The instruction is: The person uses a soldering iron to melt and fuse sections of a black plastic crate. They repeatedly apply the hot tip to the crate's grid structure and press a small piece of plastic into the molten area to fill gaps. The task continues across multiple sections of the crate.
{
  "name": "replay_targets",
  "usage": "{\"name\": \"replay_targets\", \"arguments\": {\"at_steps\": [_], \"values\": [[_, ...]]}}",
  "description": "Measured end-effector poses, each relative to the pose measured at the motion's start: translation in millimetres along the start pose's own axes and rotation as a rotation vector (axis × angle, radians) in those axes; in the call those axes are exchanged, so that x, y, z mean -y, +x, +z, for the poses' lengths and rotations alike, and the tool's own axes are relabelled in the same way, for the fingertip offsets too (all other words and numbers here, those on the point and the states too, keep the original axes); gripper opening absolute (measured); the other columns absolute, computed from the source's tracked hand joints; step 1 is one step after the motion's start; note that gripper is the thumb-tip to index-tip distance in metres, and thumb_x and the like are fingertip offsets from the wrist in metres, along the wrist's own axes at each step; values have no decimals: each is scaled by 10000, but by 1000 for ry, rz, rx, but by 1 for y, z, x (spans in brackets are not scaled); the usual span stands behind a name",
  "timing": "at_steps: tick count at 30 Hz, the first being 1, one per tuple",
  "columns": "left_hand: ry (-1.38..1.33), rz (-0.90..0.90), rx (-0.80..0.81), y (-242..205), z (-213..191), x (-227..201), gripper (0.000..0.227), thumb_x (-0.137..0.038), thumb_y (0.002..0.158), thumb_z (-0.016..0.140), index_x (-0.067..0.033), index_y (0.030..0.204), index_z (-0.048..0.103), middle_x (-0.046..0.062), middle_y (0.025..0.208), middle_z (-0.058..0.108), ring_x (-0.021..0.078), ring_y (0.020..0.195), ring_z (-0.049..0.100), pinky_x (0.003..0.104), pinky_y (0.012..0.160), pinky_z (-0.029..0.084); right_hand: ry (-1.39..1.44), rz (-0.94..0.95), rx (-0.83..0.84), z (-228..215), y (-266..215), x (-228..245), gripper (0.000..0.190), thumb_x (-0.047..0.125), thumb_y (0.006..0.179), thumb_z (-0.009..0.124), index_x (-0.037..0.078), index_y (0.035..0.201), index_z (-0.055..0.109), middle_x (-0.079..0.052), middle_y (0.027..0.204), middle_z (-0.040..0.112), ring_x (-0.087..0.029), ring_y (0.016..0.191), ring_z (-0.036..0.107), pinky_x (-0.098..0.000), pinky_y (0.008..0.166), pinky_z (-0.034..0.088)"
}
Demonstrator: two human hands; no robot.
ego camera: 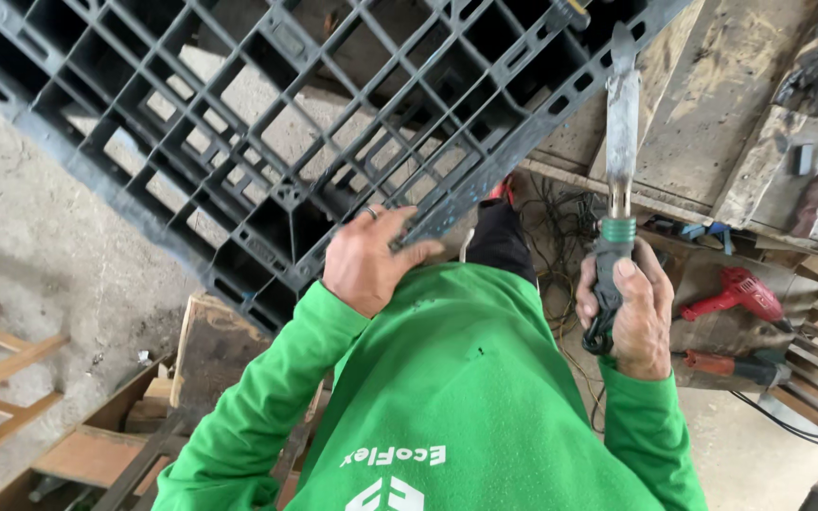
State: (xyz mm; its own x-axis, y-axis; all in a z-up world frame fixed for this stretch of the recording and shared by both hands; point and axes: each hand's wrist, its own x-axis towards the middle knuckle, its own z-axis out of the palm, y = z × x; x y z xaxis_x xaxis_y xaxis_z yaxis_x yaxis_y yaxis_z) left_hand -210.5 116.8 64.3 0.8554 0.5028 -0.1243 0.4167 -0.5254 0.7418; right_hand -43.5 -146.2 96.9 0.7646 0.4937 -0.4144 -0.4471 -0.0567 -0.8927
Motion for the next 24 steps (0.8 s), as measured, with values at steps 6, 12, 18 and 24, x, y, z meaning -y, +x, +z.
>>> {"name": "replay_targets", "arguments": {"at_steps": [6,12,18,24], "values": [[-960,37,-20,154,5,-16,472,-88,984,612,57,1425,531,91,1125,598,152,993,571,319,840,534,69,15,5,-38,48,21,573,399,933,622,-18,1306,497,-102,905,577,-135,585,518,-274,463,431],[-690,25,-280,323,51,-57,415,-54,909,669,-53,1304,541,88,1081,690,205,864,666,368,693,606,-30,42,9,-91,124,64,584,358,916,679,-44,1316,537,-109,951,602,-146,635,542,-268,527,445],[10,56,-539,398,66,-73,155,-136,966,700,-108,1115,670,141,1035,693,377,967,667,464,854,518,-92,79,79,-123,186,113,631,351,909,684,-47,1370,523,-107,952,609,-145,640,552,-264,517,447],[216,129,-618,421,75,-51,192,-126,906,710,-123,1095,741,148,1041,660,365,1006,642,459,873,525,-133,122,148,-131,221,131,689,373,914,687,-50,1429,509,-125,934,611,-147,633,557,-262,515,460]]}}
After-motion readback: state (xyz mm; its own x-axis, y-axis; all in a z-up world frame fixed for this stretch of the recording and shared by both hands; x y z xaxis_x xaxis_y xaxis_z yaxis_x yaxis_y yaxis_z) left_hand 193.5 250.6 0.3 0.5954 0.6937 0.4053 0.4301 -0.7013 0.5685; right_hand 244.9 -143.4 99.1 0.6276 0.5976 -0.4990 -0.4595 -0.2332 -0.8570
